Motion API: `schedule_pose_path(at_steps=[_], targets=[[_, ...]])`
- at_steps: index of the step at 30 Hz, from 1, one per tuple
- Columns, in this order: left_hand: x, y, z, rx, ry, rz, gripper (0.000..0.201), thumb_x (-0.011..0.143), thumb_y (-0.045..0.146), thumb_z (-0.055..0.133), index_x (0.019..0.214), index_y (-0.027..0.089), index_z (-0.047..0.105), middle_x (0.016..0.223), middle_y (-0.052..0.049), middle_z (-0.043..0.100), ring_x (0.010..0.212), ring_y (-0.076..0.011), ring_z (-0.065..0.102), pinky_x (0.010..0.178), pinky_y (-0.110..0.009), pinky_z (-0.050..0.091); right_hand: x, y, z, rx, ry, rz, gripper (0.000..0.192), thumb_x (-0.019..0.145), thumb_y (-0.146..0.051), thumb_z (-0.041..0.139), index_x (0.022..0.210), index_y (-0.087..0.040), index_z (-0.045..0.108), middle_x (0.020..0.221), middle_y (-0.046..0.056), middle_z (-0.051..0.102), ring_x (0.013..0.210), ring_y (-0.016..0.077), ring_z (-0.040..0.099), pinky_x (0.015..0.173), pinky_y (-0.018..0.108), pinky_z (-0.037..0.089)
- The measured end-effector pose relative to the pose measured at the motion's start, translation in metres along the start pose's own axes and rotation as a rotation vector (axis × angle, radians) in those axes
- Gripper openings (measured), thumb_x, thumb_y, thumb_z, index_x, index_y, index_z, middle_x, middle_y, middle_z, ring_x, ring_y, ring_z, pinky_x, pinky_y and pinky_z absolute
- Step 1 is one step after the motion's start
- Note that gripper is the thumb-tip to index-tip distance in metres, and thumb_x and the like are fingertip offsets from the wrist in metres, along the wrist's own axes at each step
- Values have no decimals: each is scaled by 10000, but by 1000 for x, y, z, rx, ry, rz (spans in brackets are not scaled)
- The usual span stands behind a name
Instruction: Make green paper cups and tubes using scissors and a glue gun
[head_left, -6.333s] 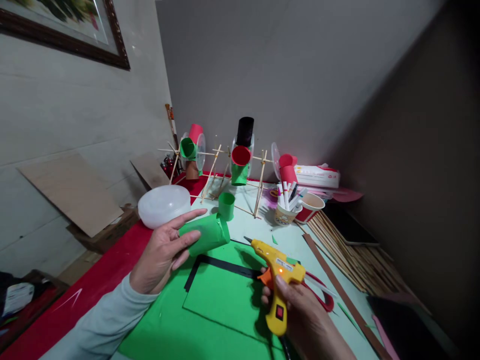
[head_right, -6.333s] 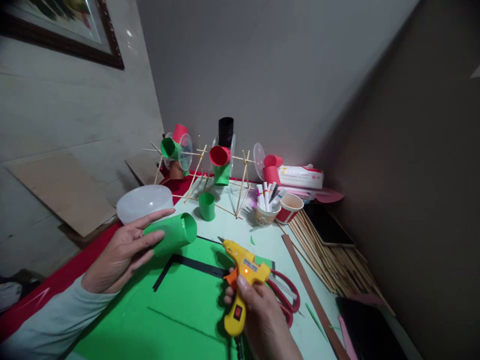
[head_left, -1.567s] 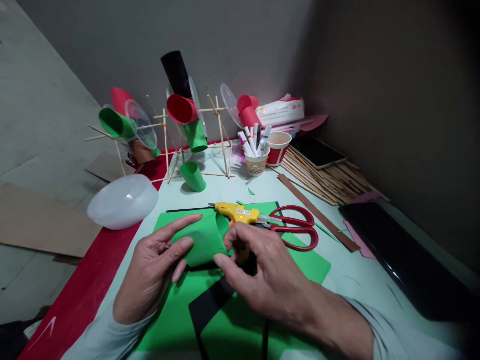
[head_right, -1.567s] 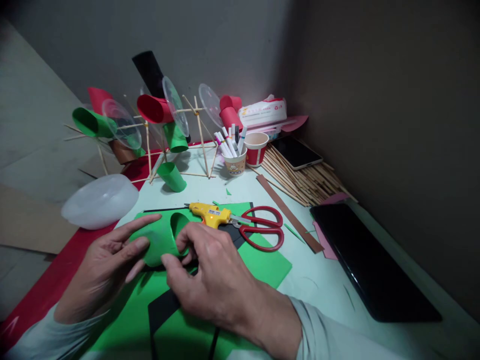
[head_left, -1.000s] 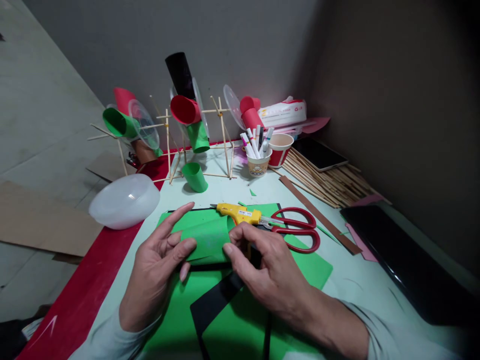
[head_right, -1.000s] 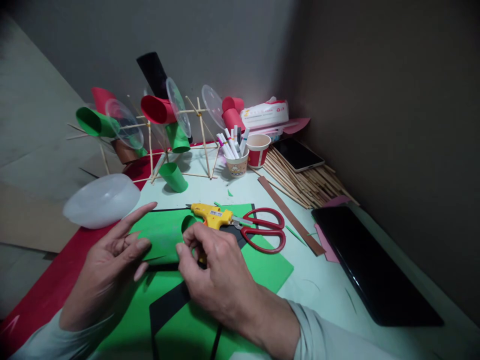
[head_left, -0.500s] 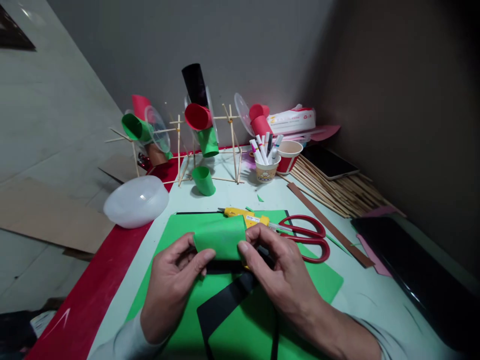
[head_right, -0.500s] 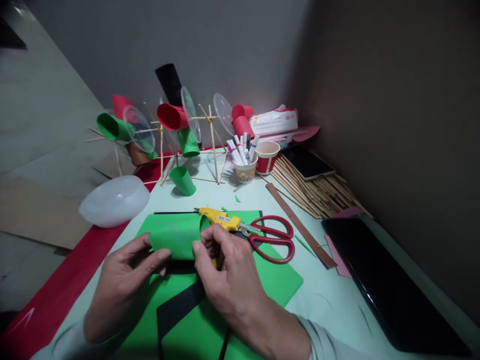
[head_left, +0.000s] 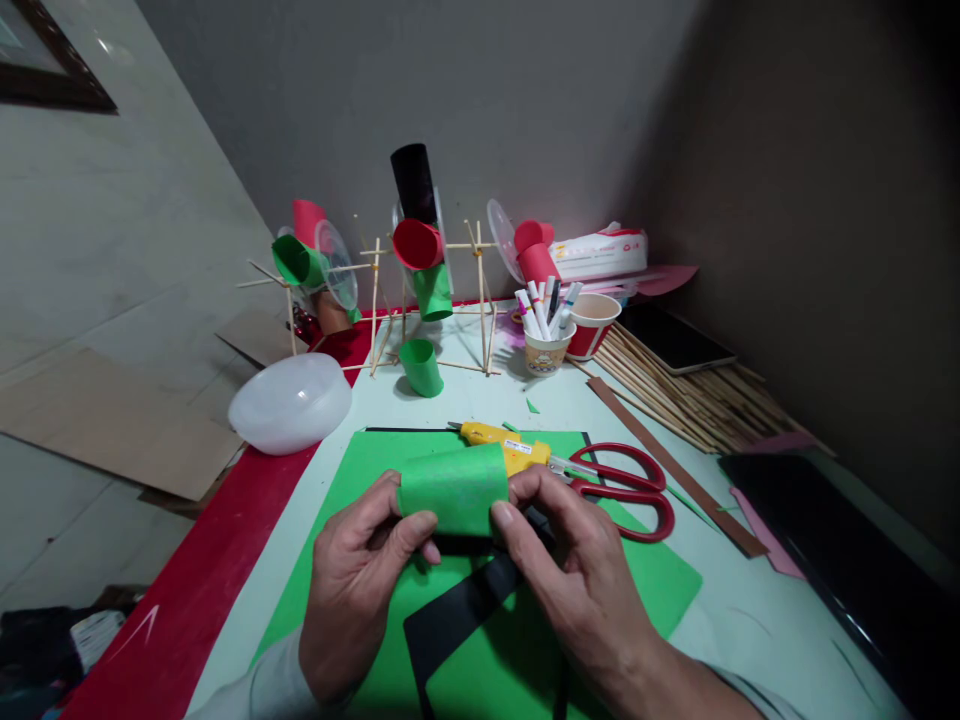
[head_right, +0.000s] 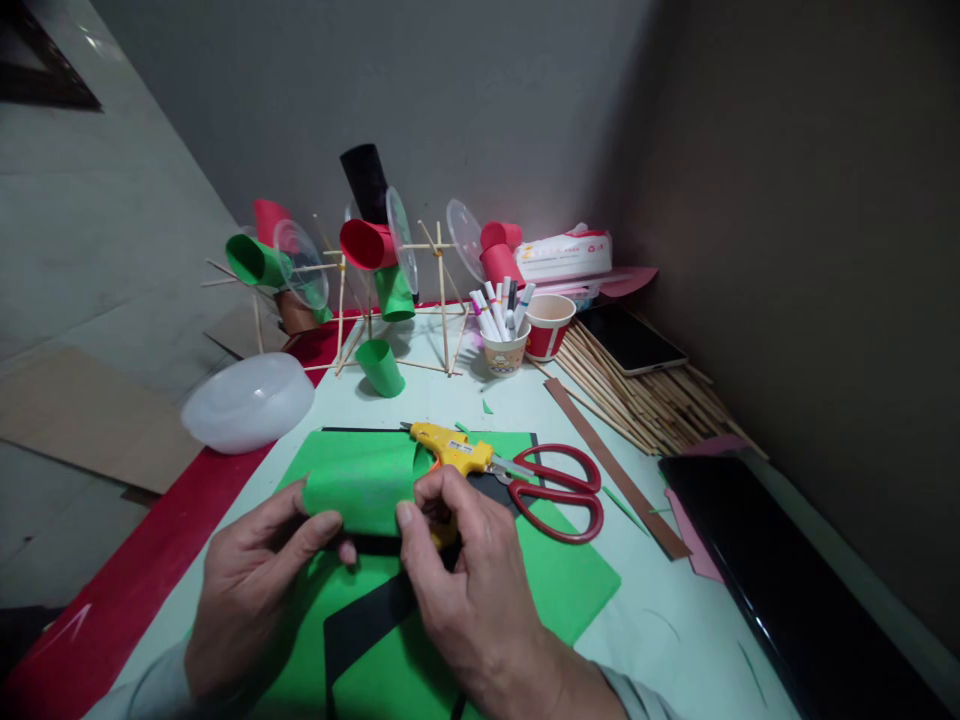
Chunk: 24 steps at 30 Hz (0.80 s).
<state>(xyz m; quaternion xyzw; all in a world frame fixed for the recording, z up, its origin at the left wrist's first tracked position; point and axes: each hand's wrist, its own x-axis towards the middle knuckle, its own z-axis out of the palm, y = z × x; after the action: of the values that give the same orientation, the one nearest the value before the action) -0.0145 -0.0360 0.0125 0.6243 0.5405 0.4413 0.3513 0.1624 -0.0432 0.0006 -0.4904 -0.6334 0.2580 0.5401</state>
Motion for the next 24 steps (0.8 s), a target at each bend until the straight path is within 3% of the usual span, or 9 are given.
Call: schedule_pose_path(at_steps=[4, 8, 13, 20, 24], targets=[[-1, -4, 0, -48, -33, -36, 264, 880, 348, 630, 677, 194, 700, 623, -3, 703, 603, -146, 638, 616, -214, 484, 0, -1, 1, 0, 7, -5, 151, 890, -201, 547, 740, -205, 530, 617, -49, 520, 510, 93, 485, 490, 195, 389], [2, -6, 0, -162, -60, -110, 252, 866, 388, 663, 715, 188, 691, 642, 2, 668, 602, -167, 654, 578, -222, 503, -1, -1, 2, 6, 10, -14, 144, 887, -189, 533, 744, -204, 520, 632, -41, 533, 534, 99, 511, 527, 199, 411], [7, -7, -1, -256, -127, -201, 227, 849, 396, 703, 825, 173, 738, 721, -17, 689, 656, -188, 662, 617, -248, 535, 0, -2, 2, 6, 18, -11, 118, 879, -184, 543, 764, -203, 521, 622, -55, 498, 514, 94, 460, 501, 209, 367], [12, -5, 6, -508, -83, -370, 265, 701, 386, 846, 663, 153, 726, 654, -5, 656, 568, -152, 634, 617, -253, 541, 0, 0, 1, 51, -20, 27, 140, 900, -212, 533, 761, -209, 512, 634, -54, 493, 537, 102, 454, 526, 228, 357], [13, -6, 6, -537, -59, -314, 274, 691, 361, 852, 623, 143, 700, 609, 17, 577, 574, -116, 527, 590, -226, 494, 2, 1, -1, 80, -105, 82, 137, 919, -240, 513, 785, -218, 499, 638, -56, 469, 545, 110, 441, 515, 242, 334]])
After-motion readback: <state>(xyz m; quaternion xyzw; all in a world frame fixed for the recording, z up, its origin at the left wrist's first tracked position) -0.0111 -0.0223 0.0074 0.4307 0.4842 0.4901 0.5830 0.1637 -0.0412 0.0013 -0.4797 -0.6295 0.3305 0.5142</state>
